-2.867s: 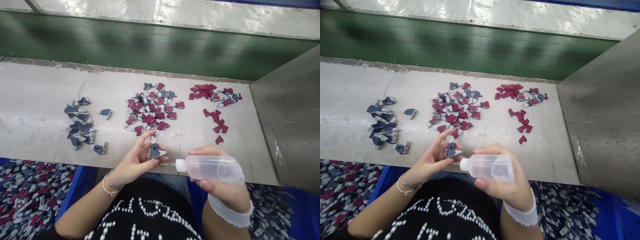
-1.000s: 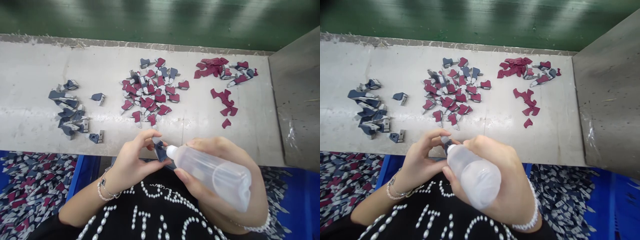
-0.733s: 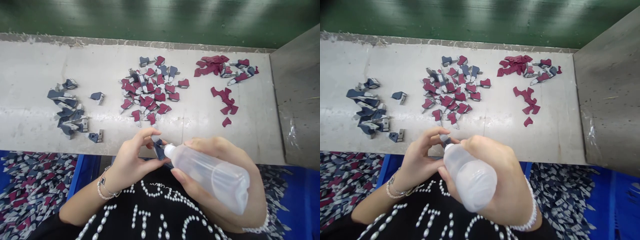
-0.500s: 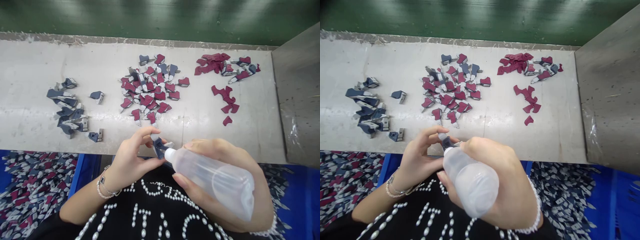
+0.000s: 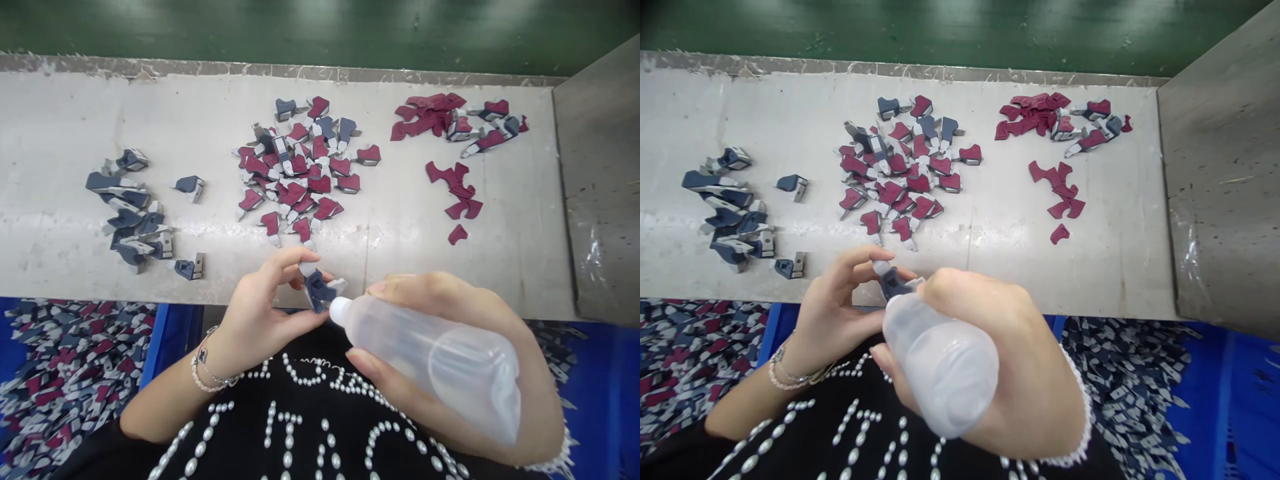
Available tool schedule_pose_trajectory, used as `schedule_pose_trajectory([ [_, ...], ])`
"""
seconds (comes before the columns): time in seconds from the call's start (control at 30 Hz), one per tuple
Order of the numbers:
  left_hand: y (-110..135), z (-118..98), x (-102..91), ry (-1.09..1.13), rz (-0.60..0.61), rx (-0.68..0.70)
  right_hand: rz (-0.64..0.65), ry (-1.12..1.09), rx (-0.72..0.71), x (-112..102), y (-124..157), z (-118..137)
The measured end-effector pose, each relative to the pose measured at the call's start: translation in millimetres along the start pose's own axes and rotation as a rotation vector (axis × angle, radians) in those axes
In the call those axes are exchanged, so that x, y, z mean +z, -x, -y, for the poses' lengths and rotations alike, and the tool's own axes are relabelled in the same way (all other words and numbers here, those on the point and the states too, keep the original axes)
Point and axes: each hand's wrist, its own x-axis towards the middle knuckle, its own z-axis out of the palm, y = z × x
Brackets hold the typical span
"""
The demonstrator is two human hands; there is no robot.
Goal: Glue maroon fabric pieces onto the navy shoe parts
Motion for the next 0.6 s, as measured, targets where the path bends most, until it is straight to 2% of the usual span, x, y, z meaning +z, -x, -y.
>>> schedule_pose_trajectory([
  [0.13, -0.5, -2.5, -0.3, -0.015, 0.024, 0.03, -0.03, -0.036, -0.027, 0.2, -1.9, -0.2],
  [0.37, 0.3, -0.8, -2.6, -0.031, -0.052, 0.007, 0.072, 0.095, 0.0, -3.4, -0.4, 4.2],
  [0.6, -0.1, -0.9, -2.6, -0.047, -0.071, 0.022, 0.047, 0.066, 0.002, -2.0, -2.3, 4.9],
])
